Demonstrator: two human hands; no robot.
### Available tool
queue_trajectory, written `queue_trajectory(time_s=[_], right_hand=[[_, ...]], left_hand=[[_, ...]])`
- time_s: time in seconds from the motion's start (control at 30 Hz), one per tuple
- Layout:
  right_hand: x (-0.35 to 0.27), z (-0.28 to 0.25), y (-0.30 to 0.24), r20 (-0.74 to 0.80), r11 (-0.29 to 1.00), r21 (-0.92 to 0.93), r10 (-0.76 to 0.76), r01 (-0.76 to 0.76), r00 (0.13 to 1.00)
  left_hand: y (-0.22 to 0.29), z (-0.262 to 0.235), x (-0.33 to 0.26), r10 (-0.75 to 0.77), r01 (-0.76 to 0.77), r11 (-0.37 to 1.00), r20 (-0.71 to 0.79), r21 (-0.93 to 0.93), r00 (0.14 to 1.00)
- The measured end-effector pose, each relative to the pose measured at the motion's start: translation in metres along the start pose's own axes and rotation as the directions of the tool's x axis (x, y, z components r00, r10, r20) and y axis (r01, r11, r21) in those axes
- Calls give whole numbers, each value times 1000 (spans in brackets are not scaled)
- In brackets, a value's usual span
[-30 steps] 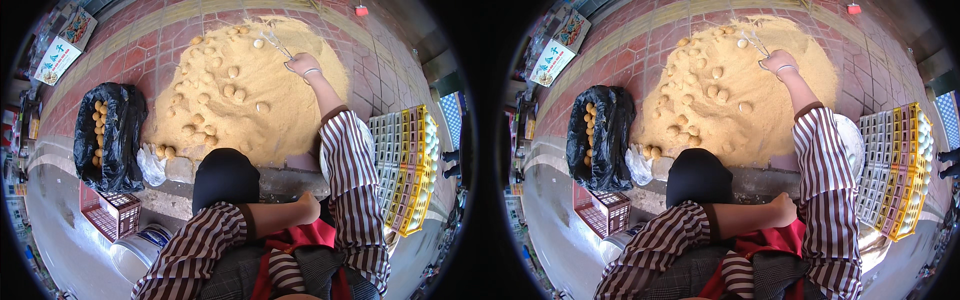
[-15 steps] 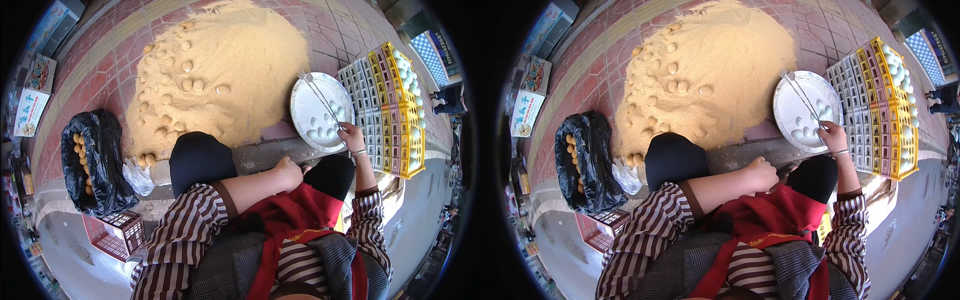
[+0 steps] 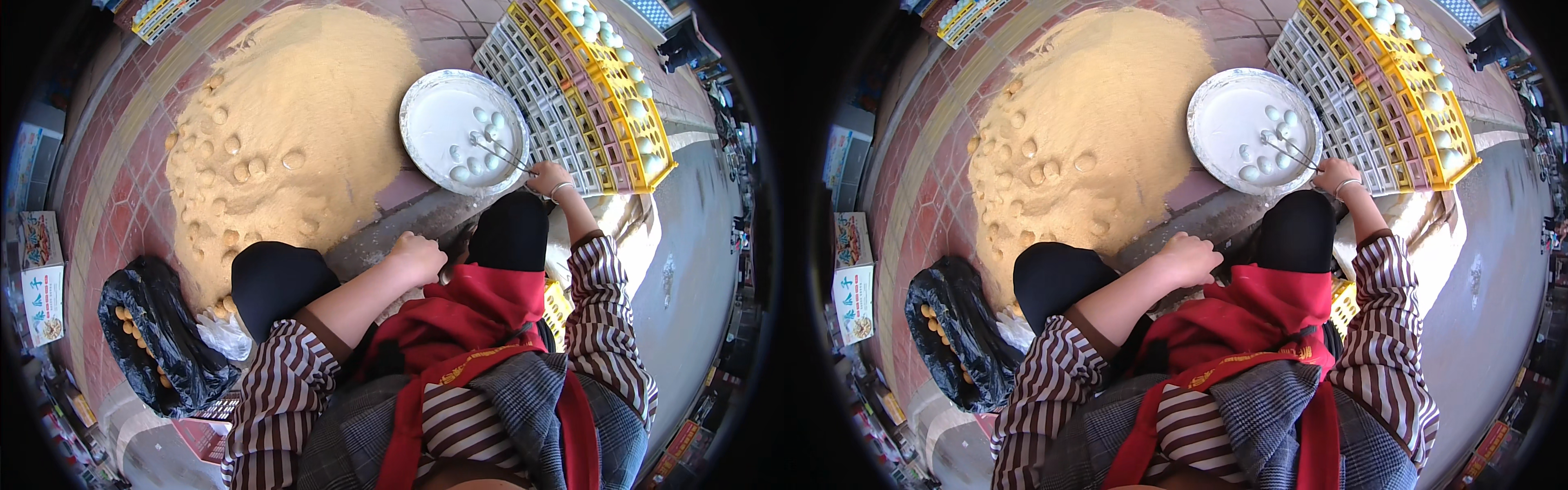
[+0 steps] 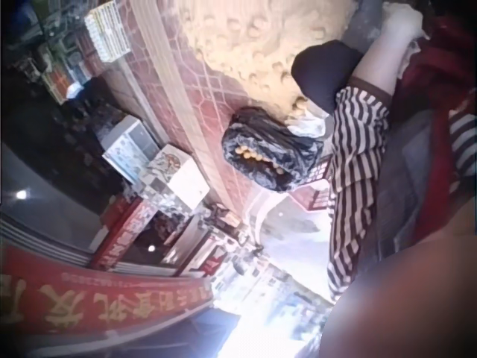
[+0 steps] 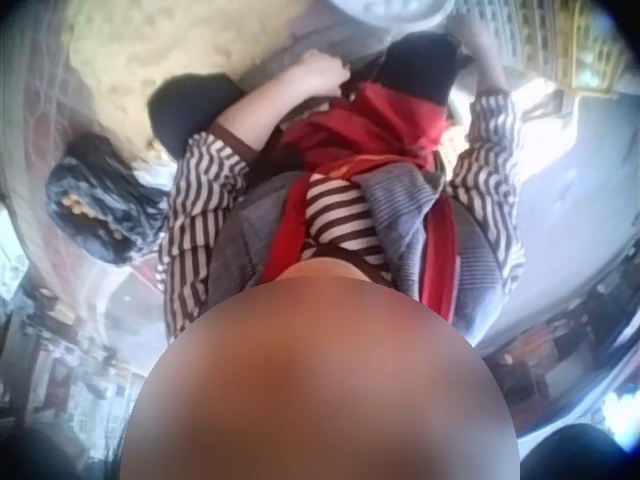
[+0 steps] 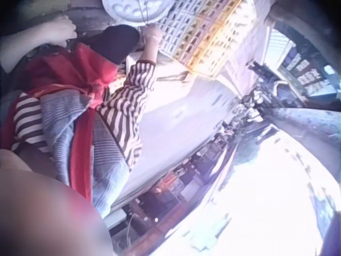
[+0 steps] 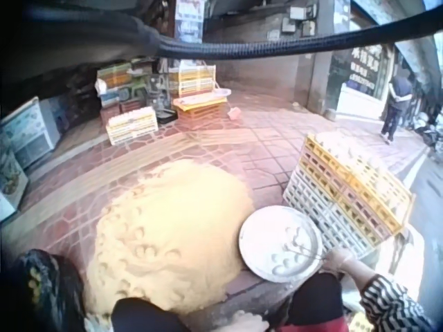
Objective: The person uses tongs to pick up duck eggs from a tray and rolls them in a pile of grain on the floor to coat them. The coated eggs are then placed into a black plastic bag. The person occasionally uses their hand to adjust the grain pile.
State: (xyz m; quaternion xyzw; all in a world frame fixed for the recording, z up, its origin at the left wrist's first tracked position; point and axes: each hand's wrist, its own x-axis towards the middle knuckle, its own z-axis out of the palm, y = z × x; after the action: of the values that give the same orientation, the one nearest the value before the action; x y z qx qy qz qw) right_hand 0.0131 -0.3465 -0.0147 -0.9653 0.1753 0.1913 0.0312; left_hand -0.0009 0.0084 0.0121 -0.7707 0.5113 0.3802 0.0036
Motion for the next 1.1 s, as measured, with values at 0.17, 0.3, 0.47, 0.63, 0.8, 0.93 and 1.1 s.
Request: queue_trajectory(time_s=[0.17, 0.3, 0.47, 0.63, 0.8, 0.93, 1.1], right_hand=[[24, 11, 6, 243, 818, 533, 95, -215, 965], [31, 11, 8, 461, 331, 816, 124, -475, 879], [31, 11, -30, 41, 928, 368, 48, -60, 998], [8, -3, -59, -8, 981, 190, -27, 28, 1000], [1, -13, -73, -11, 982, 191, -7, 9, 1000], [8, -10, -80, -7, 979, 198, -50, 51, 999], [7, -9, -79, 22, 984, 173, -56, 51, 998]], left_hand=[[-2, -2, -2, 10, -10, 1000, 7, 1, 1000], [-3, -3, -3, 19, -19, 1000, -2, 2, 1000], [-3, -2, -2, 9, -9, 1000, 0, -1, 1000], [-5, -2, -4, 20, -20, 1000, -31, 4, 999], [-6, -2, -6, 11, -11, 1000, -3, 6, 1000], [-5, -2, -7, 17, -18, 1000, -39, -4, 999], [-5, -3, -7, 12, -12, 1000, -18, 1, 1000]])
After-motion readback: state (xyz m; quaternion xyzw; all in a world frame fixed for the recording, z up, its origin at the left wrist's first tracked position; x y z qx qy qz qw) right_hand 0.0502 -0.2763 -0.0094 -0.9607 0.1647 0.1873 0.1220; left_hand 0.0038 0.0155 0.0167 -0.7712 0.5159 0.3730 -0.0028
